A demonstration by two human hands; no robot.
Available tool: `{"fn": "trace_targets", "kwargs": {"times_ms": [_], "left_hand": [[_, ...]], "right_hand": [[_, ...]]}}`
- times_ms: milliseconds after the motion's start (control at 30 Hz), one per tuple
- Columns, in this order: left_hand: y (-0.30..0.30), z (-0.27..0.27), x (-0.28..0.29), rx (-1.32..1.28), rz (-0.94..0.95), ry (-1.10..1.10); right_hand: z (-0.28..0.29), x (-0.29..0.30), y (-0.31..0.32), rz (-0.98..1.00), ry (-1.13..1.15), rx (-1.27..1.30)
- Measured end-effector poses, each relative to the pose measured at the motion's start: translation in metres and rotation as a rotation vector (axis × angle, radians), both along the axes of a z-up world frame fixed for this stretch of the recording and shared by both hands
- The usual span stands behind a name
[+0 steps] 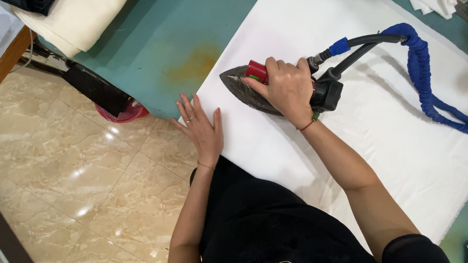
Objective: Iron a large piece of white textile on a work table using a steam iron.
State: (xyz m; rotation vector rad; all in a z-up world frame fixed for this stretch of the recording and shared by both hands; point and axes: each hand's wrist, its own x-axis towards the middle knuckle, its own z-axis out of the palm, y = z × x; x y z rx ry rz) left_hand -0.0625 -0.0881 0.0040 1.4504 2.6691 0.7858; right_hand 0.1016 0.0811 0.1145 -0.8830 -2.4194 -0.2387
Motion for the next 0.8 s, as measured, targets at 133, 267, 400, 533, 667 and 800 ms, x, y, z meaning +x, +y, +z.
{"fn": "trace_targets", "kwargs": {"times_ms": [133,267,400,533,667,800], "left_hand": [[0.001,-0.006,0.017,-0.005,-0.058,0.044],[0.006,-0.007,0.021,-0.001,-0.107,0.048],[0.009,0.005,0.024,-0.026,-0.119,0.04],[0.016,0.008,0.039,-0.073,-0.177,0.066],[0.026,0.01,0.061,-0.123,-0.296,0.0],[0.037,0.0,0.08,-0.109,-0.414,0.04]], "right_hand": [[-0.006,-0.002,0.016,-0.014,-0.013,0.016],[-0.028,-0.004,0.046,-0.039,-0.023,0.075],[-0.022,-0.003,0.071,-0.104,-0.074,0.138],[-0.024,-0.001,0.1,-0.137,-0.048,0.217],[-0.038,0.0,0.137,-0.163,-0.027,0.24],[-0.046,0.006,0.167,-0.189,-0.019,0.228]]}}
